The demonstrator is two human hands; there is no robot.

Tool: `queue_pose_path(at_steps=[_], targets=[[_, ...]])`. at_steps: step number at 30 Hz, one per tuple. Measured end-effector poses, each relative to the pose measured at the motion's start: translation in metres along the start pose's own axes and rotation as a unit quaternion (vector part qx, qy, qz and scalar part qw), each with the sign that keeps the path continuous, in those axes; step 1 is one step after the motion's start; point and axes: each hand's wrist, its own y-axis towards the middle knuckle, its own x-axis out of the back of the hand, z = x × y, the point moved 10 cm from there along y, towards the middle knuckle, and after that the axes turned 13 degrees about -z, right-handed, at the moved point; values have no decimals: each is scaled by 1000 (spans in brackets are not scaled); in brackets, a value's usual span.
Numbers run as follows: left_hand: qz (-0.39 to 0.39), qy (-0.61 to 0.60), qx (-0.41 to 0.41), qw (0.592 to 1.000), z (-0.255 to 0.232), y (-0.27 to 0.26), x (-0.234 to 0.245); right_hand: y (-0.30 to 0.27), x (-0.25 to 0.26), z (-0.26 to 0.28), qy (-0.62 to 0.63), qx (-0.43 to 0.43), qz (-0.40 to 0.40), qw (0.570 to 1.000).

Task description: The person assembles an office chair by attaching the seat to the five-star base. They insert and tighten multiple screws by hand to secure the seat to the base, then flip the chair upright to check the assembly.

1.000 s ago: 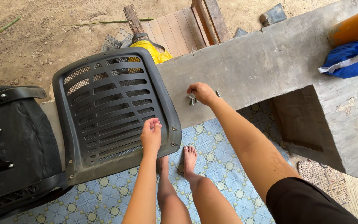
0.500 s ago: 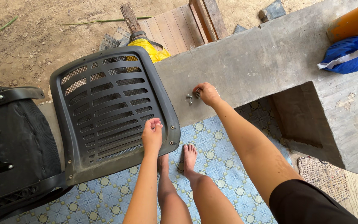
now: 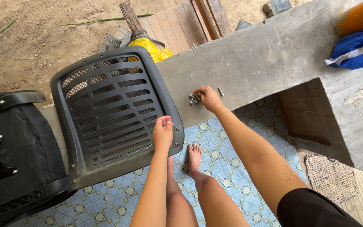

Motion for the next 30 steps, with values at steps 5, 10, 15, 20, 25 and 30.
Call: queue_pose_path(at_steps=[5, 10, 15, 20, 25, 30], targets=[[10, 7, 13, 1000, 1, 1, -4, 0, 7, -4, 6, -12, -2, 1000], [21, 12, -25, 999, 1, 6, -15, 0, 6, -4, 4, -29, 19, 999], [33, 57, -190, 980, -23, 19, -58, 2, 4, -4, -6, -6, 24, 1000], [65, 96, -163, 980, -7, 55, -118, -4, 6, -7, 23, -1, 9, 1000], [90, 150, -142, 974, 20, 66, -155, -8, 8, -15, 58, -65, 8, 996], [103, 132, -121, 979, 32, 57, -164, -14, 9, -11, 93, -83, 8, 992]])
